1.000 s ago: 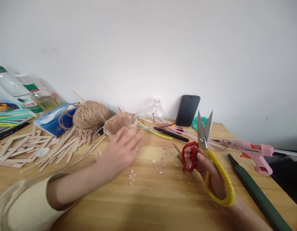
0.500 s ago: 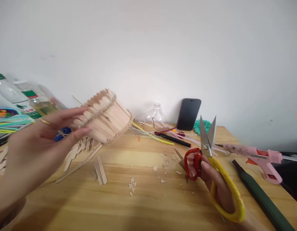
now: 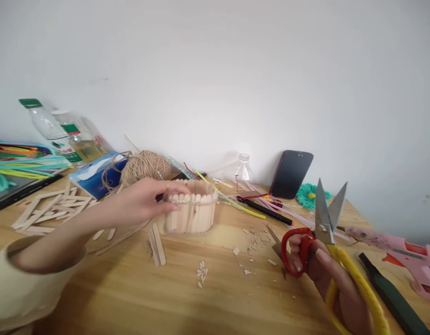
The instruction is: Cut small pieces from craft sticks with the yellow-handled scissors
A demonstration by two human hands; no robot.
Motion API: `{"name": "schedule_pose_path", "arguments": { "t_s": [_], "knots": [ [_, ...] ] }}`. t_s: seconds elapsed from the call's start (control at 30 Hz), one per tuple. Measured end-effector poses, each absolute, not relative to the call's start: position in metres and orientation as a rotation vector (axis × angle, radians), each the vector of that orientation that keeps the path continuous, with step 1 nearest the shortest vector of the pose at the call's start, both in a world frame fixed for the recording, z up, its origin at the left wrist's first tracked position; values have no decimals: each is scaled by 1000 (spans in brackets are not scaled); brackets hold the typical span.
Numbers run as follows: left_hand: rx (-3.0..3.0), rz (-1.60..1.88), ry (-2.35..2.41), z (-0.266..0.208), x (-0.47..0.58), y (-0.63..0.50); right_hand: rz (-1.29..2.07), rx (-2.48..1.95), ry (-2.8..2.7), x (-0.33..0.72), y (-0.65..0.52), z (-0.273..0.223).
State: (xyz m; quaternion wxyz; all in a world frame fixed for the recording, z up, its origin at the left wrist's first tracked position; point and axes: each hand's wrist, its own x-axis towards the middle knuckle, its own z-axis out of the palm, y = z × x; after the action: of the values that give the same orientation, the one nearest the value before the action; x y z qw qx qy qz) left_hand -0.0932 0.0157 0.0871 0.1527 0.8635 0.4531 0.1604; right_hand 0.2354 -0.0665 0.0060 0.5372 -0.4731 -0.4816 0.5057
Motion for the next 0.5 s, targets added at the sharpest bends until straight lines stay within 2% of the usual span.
{"name": "schedule_pose_path", "arguments": {
  "t_s": [0.23, 0.5],
  "knots": [
    [2810, 352, 1161, 75, -70, 71, 1223, -1174, -1129, 236, -63, 7],
    [2956, 332, 1288, 57, -61, 70, 1223, -1127, -1210, 235, -62, 7]
  ]
}}
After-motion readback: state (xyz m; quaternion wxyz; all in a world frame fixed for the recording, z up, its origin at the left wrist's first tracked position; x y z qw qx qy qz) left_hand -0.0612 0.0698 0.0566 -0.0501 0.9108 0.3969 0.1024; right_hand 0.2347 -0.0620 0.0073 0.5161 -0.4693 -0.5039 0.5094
